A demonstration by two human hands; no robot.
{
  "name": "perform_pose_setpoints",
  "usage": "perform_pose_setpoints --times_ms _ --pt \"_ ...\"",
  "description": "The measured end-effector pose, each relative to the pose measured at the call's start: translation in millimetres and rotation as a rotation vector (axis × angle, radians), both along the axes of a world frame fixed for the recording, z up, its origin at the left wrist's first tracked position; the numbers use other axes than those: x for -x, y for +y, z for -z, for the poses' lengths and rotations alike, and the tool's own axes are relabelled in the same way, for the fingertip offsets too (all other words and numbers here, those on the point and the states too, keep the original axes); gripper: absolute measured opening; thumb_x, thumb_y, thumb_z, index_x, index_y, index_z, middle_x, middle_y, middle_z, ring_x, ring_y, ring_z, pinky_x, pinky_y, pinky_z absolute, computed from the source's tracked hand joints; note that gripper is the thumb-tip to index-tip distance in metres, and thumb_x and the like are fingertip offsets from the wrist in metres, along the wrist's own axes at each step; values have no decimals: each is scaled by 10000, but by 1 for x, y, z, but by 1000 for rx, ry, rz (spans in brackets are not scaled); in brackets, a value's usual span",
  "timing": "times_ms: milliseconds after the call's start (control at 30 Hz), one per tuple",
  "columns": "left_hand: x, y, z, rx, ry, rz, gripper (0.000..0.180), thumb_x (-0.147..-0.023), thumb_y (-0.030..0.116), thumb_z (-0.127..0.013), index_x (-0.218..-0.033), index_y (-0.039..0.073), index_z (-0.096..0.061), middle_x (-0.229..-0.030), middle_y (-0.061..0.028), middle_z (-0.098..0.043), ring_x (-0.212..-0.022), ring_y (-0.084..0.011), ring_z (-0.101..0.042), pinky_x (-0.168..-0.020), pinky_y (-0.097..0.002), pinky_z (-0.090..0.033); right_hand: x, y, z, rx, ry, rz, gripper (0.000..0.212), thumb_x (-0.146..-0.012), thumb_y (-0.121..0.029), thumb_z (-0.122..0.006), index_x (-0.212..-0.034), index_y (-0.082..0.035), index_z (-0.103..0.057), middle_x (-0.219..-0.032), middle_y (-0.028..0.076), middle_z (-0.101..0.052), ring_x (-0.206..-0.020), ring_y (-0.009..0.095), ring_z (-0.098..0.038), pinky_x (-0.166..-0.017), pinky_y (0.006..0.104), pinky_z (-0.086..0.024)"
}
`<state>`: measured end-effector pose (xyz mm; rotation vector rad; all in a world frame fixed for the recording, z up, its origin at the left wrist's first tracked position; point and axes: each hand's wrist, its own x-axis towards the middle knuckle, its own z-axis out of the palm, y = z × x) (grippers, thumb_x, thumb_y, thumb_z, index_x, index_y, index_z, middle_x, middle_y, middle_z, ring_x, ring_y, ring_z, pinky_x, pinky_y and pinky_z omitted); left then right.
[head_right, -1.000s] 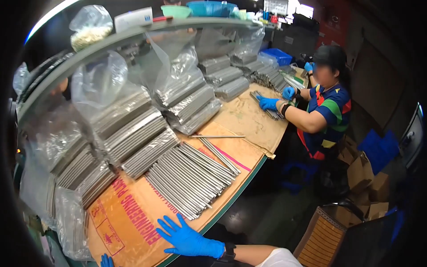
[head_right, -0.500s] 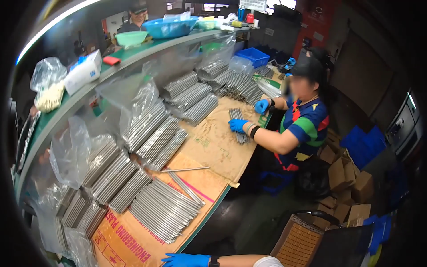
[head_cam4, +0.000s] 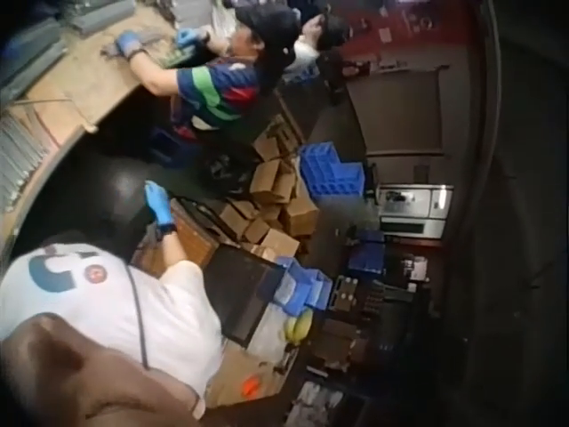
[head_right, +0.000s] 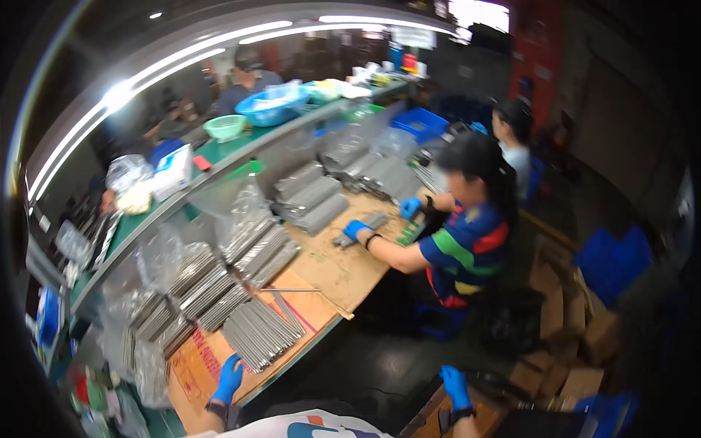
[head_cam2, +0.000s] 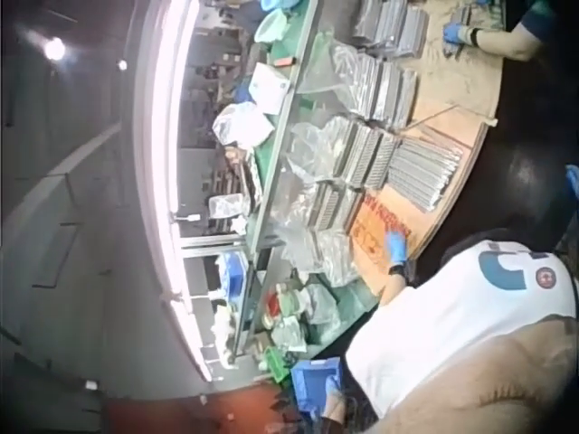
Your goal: The person places metal rods into a metal jig by hand, removes them, and then puts the rods into a blue bin. After moving the bin aside, the person continues placing more metal rods into the jig.
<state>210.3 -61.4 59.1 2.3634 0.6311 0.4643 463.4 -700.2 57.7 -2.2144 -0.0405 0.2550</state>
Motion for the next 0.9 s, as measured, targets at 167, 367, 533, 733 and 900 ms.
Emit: perform_pose_setpoints --times_ms 167,367,533,733,900 --pt "-105 -80 -82 24 487 419 402 -908 340 -551 -1188 61 -630 -1116 -189 -651 -1043 -364 -619 -901 -419 -496 -15 -71 68 22 258 -129 410 -951 -269 -529 -1318 -85 -520 -1275 186 -567 -1118 267 -576 -969 408 -460" --pt "-170 -114 -103 -37 488 530 400 -913 344 -519 -1191 80 -634 -1088 -177 -665 -994 -358 -640 -882 -423 -504 53 -98 144 290 130 -337 289 -949 -192 -491 -1178 -51 -600 -1130 211 -619 -1038 322 -590 -913 374 -472" --pt "-222 -137 -115 41 468 571 347 -932 316 -540 -1184 100 -640 -1033 -163 -684 -950 -341 -659 -847 -407 -518 115 -109 120 263 173 -208 254 -932 -207 -500 -1067 -33 -627 -1042 220 -630 -971 339 -605 -854 402 -469" --pt "-315 -183 -113 -13 356 717 328 -901 290 -558 -1134 86 -667 -1035 -175 -676 -962 -353 -645 -846 -415 -511 98 -141 91 202 148 191 283 -904 -262 -530 -901 -7 -652 -898 231 -646 -820 341 -649 -710 441 -483" --pt "-394 -197 -124 26 184 726 243 -902 218 -614 -1093 90 -690 -1018 -156 -689 -942 -336 -661 -828 -376 -518 47 -134 77 -36 162 499 301 -910 -256 -561 -942 24 -668 -804 161 -677 -734 219 -645 -673 382 -502"
